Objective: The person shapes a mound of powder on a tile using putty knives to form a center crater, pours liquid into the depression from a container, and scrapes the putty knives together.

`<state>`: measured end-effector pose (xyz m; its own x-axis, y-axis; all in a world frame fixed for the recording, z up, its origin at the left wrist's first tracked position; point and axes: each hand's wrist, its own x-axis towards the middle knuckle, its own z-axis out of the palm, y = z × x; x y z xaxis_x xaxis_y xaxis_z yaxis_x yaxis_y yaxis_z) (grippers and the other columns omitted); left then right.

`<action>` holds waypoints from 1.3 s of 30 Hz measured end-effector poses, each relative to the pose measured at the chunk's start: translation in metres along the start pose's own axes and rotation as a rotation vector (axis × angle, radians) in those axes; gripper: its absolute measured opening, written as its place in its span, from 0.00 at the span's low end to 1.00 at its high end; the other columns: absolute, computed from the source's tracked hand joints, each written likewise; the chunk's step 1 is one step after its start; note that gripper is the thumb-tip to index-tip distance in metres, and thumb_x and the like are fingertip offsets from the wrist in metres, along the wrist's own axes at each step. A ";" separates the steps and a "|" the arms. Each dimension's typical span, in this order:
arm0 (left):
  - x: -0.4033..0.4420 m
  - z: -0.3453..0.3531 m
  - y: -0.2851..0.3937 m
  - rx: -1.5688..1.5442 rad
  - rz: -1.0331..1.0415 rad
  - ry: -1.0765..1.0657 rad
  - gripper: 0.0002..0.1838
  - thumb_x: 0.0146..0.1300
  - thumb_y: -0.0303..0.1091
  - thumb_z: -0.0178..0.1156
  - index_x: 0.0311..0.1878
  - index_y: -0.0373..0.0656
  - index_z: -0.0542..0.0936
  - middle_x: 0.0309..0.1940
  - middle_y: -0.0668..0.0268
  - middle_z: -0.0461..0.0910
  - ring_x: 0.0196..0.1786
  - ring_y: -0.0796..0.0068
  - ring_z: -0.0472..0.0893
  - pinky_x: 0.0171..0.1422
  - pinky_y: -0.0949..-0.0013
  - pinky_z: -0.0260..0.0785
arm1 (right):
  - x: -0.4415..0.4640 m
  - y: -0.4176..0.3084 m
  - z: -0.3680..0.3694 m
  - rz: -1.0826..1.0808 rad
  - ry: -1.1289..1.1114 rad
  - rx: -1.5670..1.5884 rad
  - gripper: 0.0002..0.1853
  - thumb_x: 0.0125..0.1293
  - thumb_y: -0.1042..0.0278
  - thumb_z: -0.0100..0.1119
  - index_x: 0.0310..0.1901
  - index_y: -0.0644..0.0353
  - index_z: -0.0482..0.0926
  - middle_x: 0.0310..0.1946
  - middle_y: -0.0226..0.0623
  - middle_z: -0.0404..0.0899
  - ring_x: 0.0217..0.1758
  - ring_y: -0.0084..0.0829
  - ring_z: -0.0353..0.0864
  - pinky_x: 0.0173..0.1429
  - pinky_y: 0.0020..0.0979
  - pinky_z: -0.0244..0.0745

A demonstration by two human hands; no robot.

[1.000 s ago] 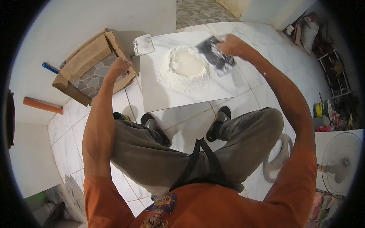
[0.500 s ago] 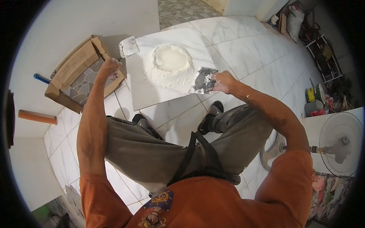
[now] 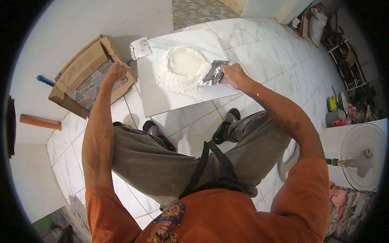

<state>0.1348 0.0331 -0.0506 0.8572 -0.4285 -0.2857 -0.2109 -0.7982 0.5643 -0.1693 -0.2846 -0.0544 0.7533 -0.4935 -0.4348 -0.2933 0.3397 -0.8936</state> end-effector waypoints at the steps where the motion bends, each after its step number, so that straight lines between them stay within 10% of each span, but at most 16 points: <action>1: 0.013 0.003 -0.012 0.081 0.102 -0.022 0.10 0.62 0.34 0.57 0.32 0.35 0.79 0.25 0.58 0.80 0.27 0.66 0.83 0.28 0.61 0.77 | 0.004 -0.004 0.001 -0.009 0.011 -0.043 0.15 0.67 0.76 0.48 0.49 0.82 0.67 0.44 0.52 0.77 0.43 0.47 0.83 0.47 0.49 0.82; 5: 0.081 0.021 -0.075 0.200 0.383 -0.057 0.12 0.60 0.37 0.60 0.31 0.35 0.77 0.26 0.59 0.79 0.27 0.65 0.82 0.26 0.63 0.74 | 0.008 -0.029 0.013 -0.074 -0.040 -0.221 0.15 0.66 0.76 0.50 0.47 0.84 0.69 0.44 0.53 0.77 0.42 0.46 0.83 0.45 0.48 0.83; 9: 0.012 0.000 -0.014 -0.043 0.014 -0.049 0.13 0.60 0.39 0.59 0.32 0.35 0.77 0.27 0.59 0.78 0.27 0.64 0.82 0.25 0.64 0.72 | 0.026 -0.049 0.022 -0.135 -0.056 -0.374 0.17 0.65 0.75 0.52 0.44 0.88 0.67 0.41 0.55 0.76 0.41 0.44 0.83 0.40 0.48 0.85; 16: 0.007 0.000 -0.012 -0.022 0.034 -0.011 0.14 0.61 0.38 0.57 0.32 0.33 0.77 0.24 0.56 0.77 0.24 0.64 0.80 0.26 0.63 0.73 | 0.009 -0.076 0.028 -0.173 0.143 -0.487 0.22 0.59 0.73 0.59 0.43 0.89 0.67 0.41 0.56 0.76 0.40 0.44 0.83 0.42 0.49 0.85; 25: 0.007 -0.001 -0.010 0.063 0.060 -0.061 0.16 0.62 0.39 0.56 0.38 0.32 0.81 0.26 0.55 0.81 0.25 0.63 0.81 0.29 0.63 0.75 | -0.046 -0.005 -0.012 0.279 0.092 -0.181 0.18 0.61 0.76 0.59 0.51 0.76 0.71 0.42 0.50 0.80 0.43 0.46 0.84 0.51 0.47 0.81; 39: 0.001 -0.001 -0.001 0.009 0.052 -0.039 0.14 0.60 0.35 0.54 0.33 0.31 0.80 0.26 0.54 0.81 0.26 0.63 0.82 0.27 0.62 0.74 | -0.068 0.046 0.069 0.123 0.117 0.257 0.20 0.64 0.80 0.51 0.55 0.82 0.61 0.53 0.53 0.69 0.56 0.52 0.74 0.59 0.51 0.74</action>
<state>0.1364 0.0338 -0.0510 0.8262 -0.4853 -0.2861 -0.2591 -0.7783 0.5720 -0.1935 -0.1802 -0.0583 0.6440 -0.5199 -0.5612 -0.2080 0.5869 -0.7825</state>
